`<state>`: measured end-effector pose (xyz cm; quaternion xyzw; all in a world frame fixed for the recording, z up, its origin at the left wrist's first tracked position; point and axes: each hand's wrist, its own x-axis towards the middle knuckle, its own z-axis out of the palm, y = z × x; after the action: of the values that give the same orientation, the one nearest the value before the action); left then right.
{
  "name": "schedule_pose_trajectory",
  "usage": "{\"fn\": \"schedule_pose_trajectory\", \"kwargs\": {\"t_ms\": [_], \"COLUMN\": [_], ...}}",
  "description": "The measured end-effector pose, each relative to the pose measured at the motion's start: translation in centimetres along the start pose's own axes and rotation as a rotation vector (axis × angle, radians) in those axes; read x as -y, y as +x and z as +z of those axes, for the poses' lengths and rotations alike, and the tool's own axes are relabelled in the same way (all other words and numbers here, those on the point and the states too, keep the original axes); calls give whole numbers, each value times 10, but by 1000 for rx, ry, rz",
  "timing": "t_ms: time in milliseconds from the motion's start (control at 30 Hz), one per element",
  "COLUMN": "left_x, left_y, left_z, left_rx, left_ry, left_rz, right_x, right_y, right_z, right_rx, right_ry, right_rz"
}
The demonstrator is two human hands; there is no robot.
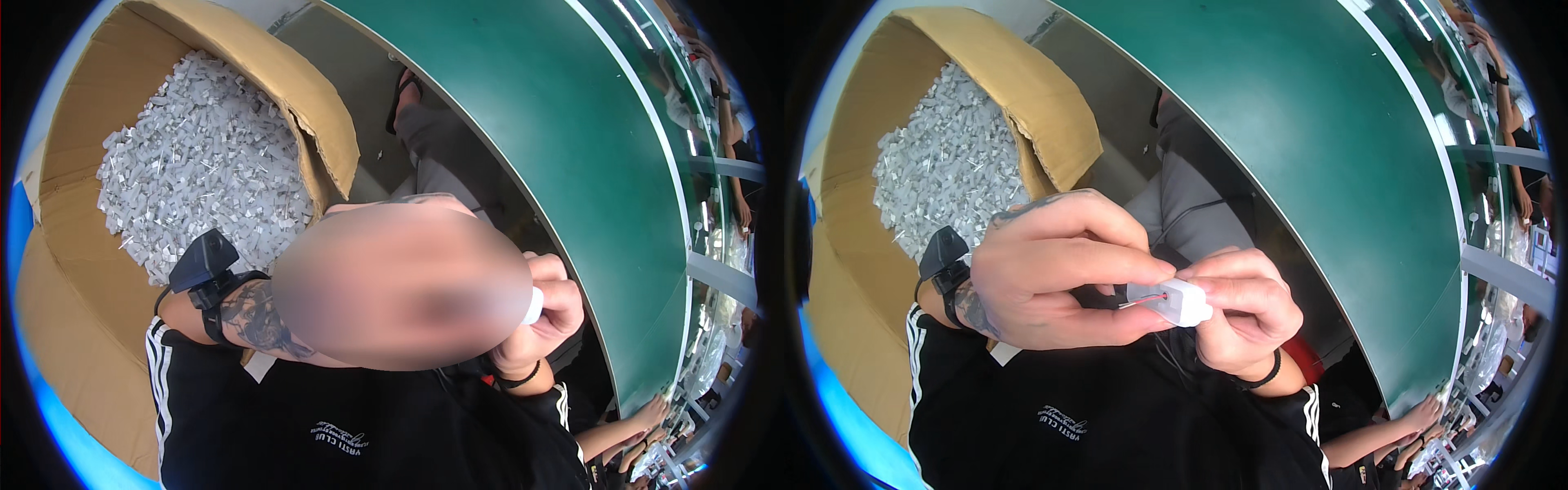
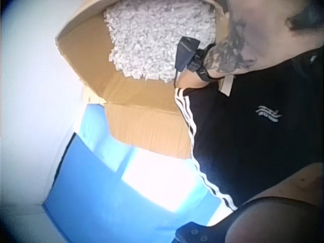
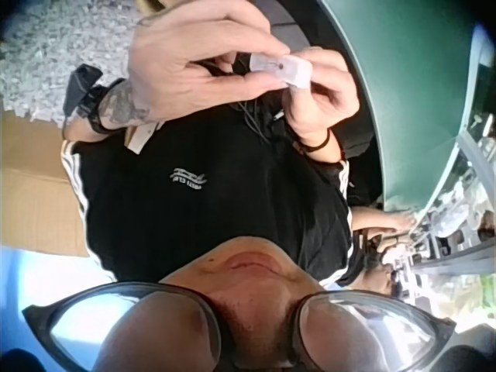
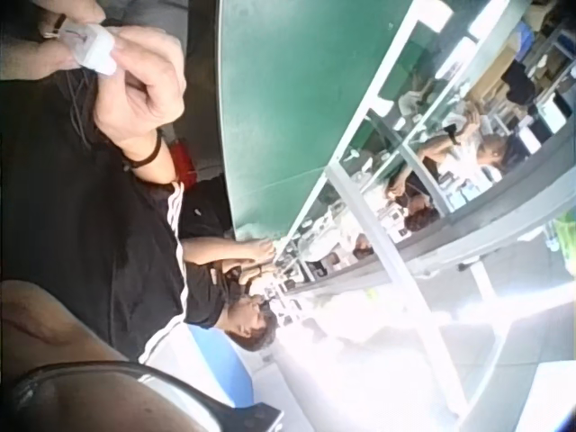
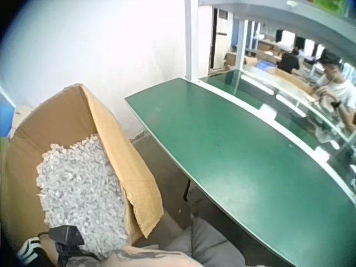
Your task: Assembling components of a personal care or hygiene product, specifically inserting small metal parts into plastic housings.
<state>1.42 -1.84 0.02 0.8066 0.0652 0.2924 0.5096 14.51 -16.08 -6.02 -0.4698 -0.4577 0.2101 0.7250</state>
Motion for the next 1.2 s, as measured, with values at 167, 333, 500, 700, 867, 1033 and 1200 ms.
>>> {"fn": "schedule_pose_trajectory", "kwargs": {"t_ms": [167, 333, 500, 700, 867, 1033, 1200], "left_x": [1, 11, 12, 0, 8, 3, 8], "left_y": [-5, -3, -5, -2, -6, -5, -7], "left_z": [-5, -11, -13, 0, 8, 7, 5], "left_rx": [10, 138, 146, -4, 0, -2, -5], "left_ry": [-35, -38, -21, -34, -82, -89, -121], "left_rz": [-5, 107, 135, -28, 39, -45, -2], "right_x": [0, -2, -3, -3, -7, -4, 0], "right_y": [1, -2, -2, -4, -8, -9, -1], "right_z": [2, -7, -4, -1, 6, 6, -2], "right_rx": [19, 17, 69, 38, 25, 44, 118], "right_ry": [-28, -3, -31, 1, 226, 309, 216], "right_rz": [-37, 5, -23, 6, 94, 161, 139]}}
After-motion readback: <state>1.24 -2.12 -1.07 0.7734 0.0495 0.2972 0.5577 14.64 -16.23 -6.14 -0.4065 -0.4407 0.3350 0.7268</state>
